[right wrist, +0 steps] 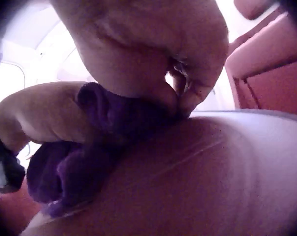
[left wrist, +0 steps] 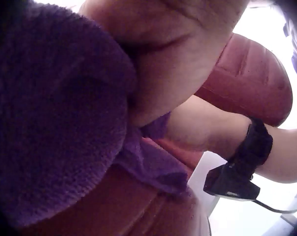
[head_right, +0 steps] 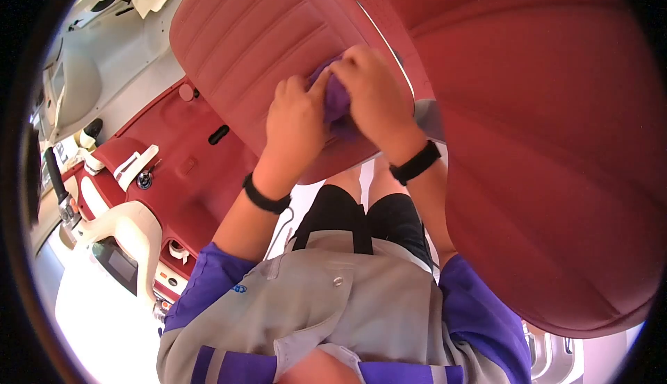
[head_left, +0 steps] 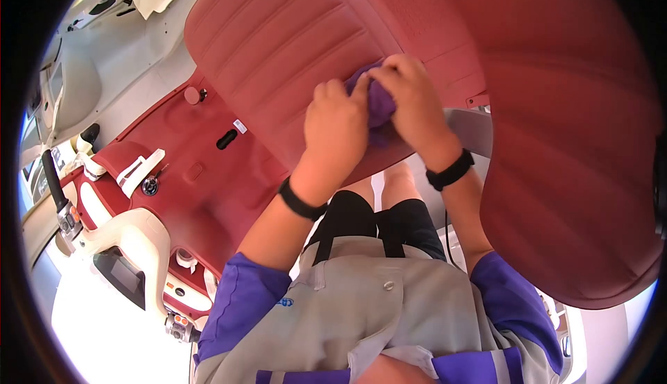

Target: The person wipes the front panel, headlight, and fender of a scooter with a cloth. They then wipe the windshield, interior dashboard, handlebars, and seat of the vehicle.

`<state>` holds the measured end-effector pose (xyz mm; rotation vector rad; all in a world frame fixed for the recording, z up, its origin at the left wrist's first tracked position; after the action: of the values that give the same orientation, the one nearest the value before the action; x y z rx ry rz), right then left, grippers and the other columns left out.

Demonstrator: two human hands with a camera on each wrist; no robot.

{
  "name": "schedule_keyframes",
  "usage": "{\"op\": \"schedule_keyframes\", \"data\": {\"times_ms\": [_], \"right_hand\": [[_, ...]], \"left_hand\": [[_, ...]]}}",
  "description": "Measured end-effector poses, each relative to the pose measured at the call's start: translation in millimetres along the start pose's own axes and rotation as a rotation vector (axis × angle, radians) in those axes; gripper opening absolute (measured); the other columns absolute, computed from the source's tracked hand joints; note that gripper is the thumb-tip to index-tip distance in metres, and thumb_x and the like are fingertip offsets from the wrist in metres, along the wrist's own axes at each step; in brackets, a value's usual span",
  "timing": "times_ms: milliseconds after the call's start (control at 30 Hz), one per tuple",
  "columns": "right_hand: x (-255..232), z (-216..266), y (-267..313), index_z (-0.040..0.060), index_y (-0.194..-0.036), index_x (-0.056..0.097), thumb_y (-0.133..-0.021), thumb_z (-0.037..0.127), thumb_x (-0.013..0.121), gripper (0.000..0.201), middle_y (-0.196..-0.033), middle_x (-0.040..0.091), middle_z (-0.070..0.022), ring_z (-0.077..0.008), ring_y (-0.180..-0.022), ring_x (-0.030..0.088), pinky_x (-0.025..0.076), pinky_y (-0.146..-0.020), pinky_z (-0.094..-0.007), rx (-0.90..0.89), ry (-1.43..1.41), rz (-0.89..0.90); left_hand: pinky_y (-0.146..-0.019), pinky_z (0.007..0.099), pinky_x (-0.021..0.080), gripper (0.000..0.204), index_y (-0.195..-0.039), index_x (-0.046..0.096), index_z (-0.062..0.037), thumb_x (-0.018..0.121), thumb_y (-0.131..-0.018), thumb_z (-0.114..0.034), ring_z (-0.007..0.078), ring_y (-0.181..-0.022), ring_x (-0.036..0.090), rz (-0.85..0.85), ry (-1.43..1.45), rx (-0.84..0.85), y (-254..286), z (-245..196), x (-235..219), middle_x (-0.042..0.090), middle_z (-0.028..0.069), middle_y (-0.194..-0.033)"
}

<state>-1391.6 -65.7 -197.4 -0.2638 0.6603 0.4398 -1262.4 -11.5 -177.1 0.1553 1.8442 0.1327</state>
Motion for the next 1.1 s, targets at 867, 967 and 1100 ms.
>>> {"op": "schedule_keyframes", "data": {"times_ms": [867, 967, 1100], "right_hand": [[-27, -26, -6, 0.0065, -0.1, 0.065, -0.074, -0.008, 0.058, 0.031, -0.101, 0.06, -0.0139, -0.0375, -0.093, 0.06, 0.05, -0.078, -0.0423, 0.168, 0.037, -0.062], [-20, -14, -1, 0.0069, -0.101, 0.065, -0.075, -0.006, 0.06, 0.03, -0.099, 0.06, -0.0138, -0.038, -0.093, 0.06, 0.05, -0.077, -0.043, 0.101, 0.026, -0.012], [-8, -9, -11, 0.007, -0.099, 0.065, -0.074, -0.002, 0.063, 0.026, -0.096, 0.061, -0.0146, -0.0398, -0.092, 0.06, 0.049, -0.075, -0.0459, 0.14, 0.065, -0.038]], "left_hand": [[-0.066, 0.0383, 0.053, 0.043, -0.125, 0.065, -0.0128, 0.061, -0.082, -0.01, 0.0304, -0.087, 0.059, -0.01, -0.103, 0.084, -44, -29, 7, 0.058, 0.0118, -0.089], [-0.066, 0.0372, 0.052, 0.038, -0.121, 0.067, -0.0146, 0.06, -0.084, -0.012, 0.0286, -0.086, 0.058, -0.074, -0.095, 0.117, -25, -12, 1, 0.057, 0.0106, -0.087], [-0.061, 0.0353, 0.048, 0.024, -0.105, 0.07, -0.0154, 0.062, -0.082, -0.015, 0.0255, -0.081, 0.058, -0.216, -0.212, 0.179, -34, 0, -2, 0.058, 0.0077, -0.083]]}}
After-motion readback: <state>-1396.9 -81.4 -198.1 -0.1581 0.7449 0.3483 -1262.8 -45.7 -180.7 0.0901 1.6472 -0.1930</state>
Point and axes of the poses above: each hand's wrist, its own y-axis away from the middle knuckle, its own x-axis out of the palm, z = x × y, the point moved 3 cm from there along -y, towards the middle knuckle
